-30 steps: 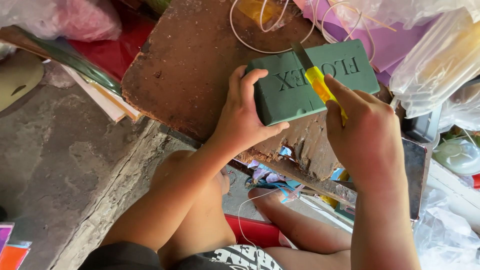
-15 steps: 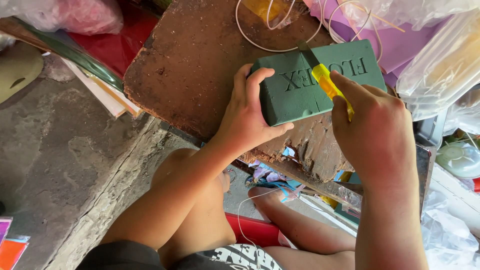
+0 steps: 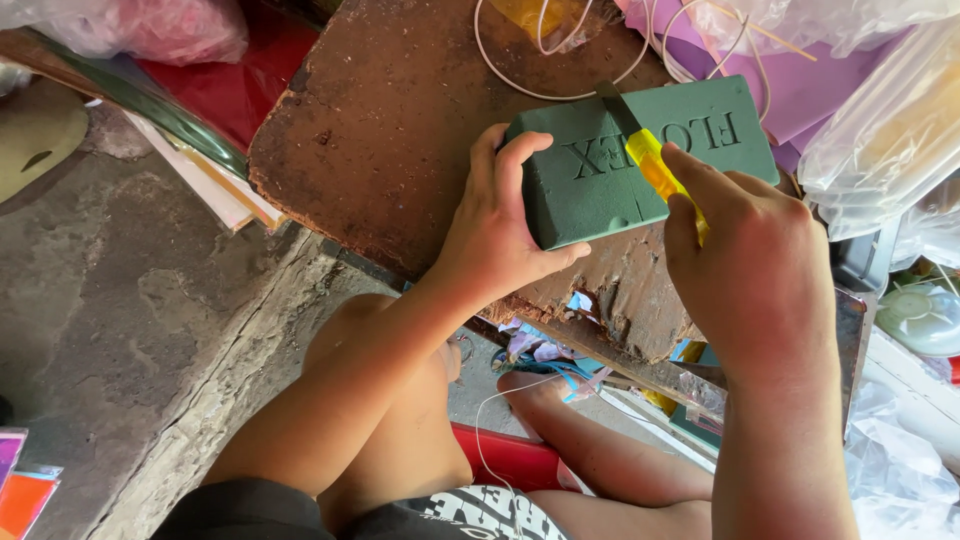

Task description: The person uses a yellow utility knife to cut a rectangular green foam block labeled 'FLOTEX' on a wooden surface. They make several cuts along the length of the block, rotating it to access different sides.

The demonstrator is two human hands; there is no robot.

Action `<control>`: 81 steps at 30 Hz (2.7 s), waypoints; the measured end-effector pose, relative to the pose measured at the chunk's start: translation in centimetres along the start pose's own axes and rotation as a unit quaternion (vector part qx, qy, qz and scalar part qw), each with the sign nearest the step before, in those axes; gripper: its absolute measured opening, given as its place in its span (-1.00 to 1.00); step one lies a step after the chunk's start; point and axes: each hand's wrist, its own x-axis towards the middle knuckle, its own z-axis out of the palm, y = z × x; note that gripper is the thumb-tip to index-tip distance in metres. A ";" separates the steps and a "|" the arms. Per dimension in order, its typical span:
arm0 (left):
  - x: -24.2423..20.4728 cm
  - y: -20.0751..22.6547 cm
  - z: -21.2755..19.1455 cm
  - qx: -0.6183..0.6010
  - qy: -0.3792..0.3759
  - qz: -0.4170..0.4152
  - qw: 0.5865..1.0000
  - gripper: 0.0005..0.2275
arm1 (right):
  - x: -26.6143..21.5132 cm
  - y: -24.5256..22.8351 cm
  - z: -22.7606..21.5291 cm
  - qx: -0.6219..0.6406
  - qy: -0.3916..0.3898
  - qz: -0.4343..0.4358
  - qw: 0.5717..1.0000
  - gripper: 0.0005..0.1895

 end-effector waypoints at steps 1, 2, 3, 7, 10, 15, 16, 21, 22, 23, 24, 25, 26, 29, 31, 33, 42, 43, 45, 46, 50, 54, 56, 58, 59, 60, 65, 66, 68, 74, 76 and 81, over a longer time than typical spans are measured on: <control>0.0 0.0 0.0 -0.001 -0.001 -0.003 1.000 -0.02 | -0.1 0.0 -0.1 -0.008 -0.003 -0.003 1.000 -0.58; 0.0 0.1 -0.1 -0.002 -0.002 -0.006 1.000 -0.02 | -0.2 0.1 -0.2 -0.016 -0.006 -0.006 1.000 -0.58; 0.1 0.1 -0.1 -0.002 -0.002 -0.007 1.000 -0.02 | -0.4 0.0 -0.3 -0.016 -0.006 -0.006 1.000 -0.58; 0.1 0.1 -0.1 -0.004 -0.002 -0.001 1.000 -0.02 | -1.2 -0.2 -0.9 -0.007 -0.014 0.006 1.000 -0.59; 0.1 0.2 -0.1 -0.004 -0.003 -0.003 1.000 -0.02 | -1.6 -0.8 -1.7 -0.009 -0.020 0.016 1.000 -0.59; 0.1 0.4 -0.3 -0.007 -0.004 0.002 1.000 -0.02 | -3.0 -1.1 -2.4 -0.025 -0.042 0.047 0.998 -0.58; 0.1 0.4 -0.3 -0.004 -0.003 0.001 1.000 -0.02 | -3.3 -1.1 -2.4 -0.024 -0.040 0.047 0.998 -0.59; 0.1 0.5 -0.3 -0.006 -0.003 0.006 1.000 -0.02 | -5.1 -1.2 -2.7 -0.011 -0.033 0.065 0.997 -0.60; 0.1 0.6 -0.4 -0.007 -0.004 0.001 1.000 -0.02 | -5.4 -1.1 -2.7 -0.011 -0.029 0.060 0.998 -0.61; 0.1 0.7 -0.5 -0.007 -0.006 -0.003 1.000 -0.03 | -5.8 -1.1 -2.7 -0.012 -0.024 0.056 0.998 -0.61; 0.1 0.7 -0.5 -0.007 -0.007 -0.003 1.000 -0.03 | -6.1 -1.1 -2.7 -0.011 -0.025 0.057 0.998 -0.61; 0.1 0.6 -0.5 -0.007 -0.006 0.003 1.000 -0.04 | -6.4 -1.1 -2.7 -0.017 -0.029 0.062 0.997 -0.60; 0.1 0.6 -0.5 -0.006 -0.005 0.008 1.000 -0.05 | -6.7 -1.2 -2.7 -0.024 -0.034 0.068 0.997 -0.59; 0.1 0.6 -0.5 -0.004 -0.011 -0.004 1.000 -0.06 | -7.4 -1.2 -2.2 -0.009 -0.026 0.066 0.997 -0.59; 0.1 0.4 -0.3 -0.002 -0.009 -0.001 1.000 -0.05 | -8.0 -1.2 -1.7 -0.010 -0.018 0.066 0.998 -0.59; 0.1 0.3 -0.3 0.001 -0.007 0.001 1.000 -0.05 | -8.4 -1.2 -1.2 -0.010 -0.010 0.066 0.998 -0.58; 0.2 0.1 -0.1 0.010 -0.002 0.017 1.000 -0.05 | -9.8 -1.6 1.0 -0.002 0.025 0.073 0.997 -0.56; 0.1 0.1 -0.1 0.008 -0.003 0.014 1.000 -0.05 | -10.0 -1.5 1.3 -0.009 0.035 0.072 0.997 -0.55; 0.1 0.1 -0.1 0.006 -0.005 0.011 1.000 -0.05 | -10.3 -1.6 1.9 -0.015 0.044 0.072 0.996 -0.54; 0.1 0.1 -0.1 0.004 -0.003 0.013 1.000 -0.05 | -10.4 -1.8 2.0 -0.018 0.049 0.072 0.996 -0.55; 0.1 0.0 0.0 0.005 0.000 0.016 1.000 -0.05 | -10.9 -1.9 3.0 -0.017 0.063 0.080 0.995 -0.56; 0.1 0.0 -0.1 0.006 0.001 0.021 1.000 -0.04 | -11.0 -2.1 3.8 -0.004 0.078 0.085 0.993 -0.57; 0.0 0.0 -0.1 0.003 -0.005 0.015 1.000 -0.05 | -11.1 -2.3 4.0 -0.013 0.081 0.087 0.993 -0.58; 0.0 0.0 -0.1 0.004 -0.004 0.017 1.000 -0.06 | -11.2 -2.3 4.1 -0.011 0.081 0.089 0.993 -0.57; 0.0 -0.1 -0.1 0.005 -0.001 0.020 1.000 -0.07 | -11.2 -2.4 4.1 -0.010 0.081 0.090 0.993 -0.57; 0.0 -0.1 -0.1 0.005 -0.002 0.020 1.000 -0.07 | -11.2 -2.4 4.2 -0.010 0.080 0.091 0.993 -0.57; 0.0 0.0 -0.1 0.002 -0.001 0.018 1.000 -0.07 | -11.3 -2.4 4.4 -0.014 0.087 0.091 0.992 -0.56; 0.0 0.1 -0.2 0.002 -0.001 0.018 1.000 -0.07 | -11.3 -2.4 4.4 -0.014 0.087 0.091 0.992 -0.56; 0.1 0.3 -0.3 -0.001 0.003 0.026 1.000 -0.07 | -11.3 -2.4 4.4 -0.009 0.088 0.088 0.992 -0.56; 0.2 0.3 -0.3 0.001 0.004 0.028 1.000 -0.07 | -11.3 -2.4 4.5 -0.003 0.089 0.091 0.992 -0.58; 0.2 0.3 -0.4 0.000 0.003 0.029 1.000 -0.07 | -11.3 -2.4 4.7 -0.008 0.088 0.091 0.992 -0.58; 0.2 0.3 -0.5 0.000 -0.003 0.028 1.000 -0.06 | -11.5 -2.3 5.3 -0.021 0.092 0.078 0.993 -0.59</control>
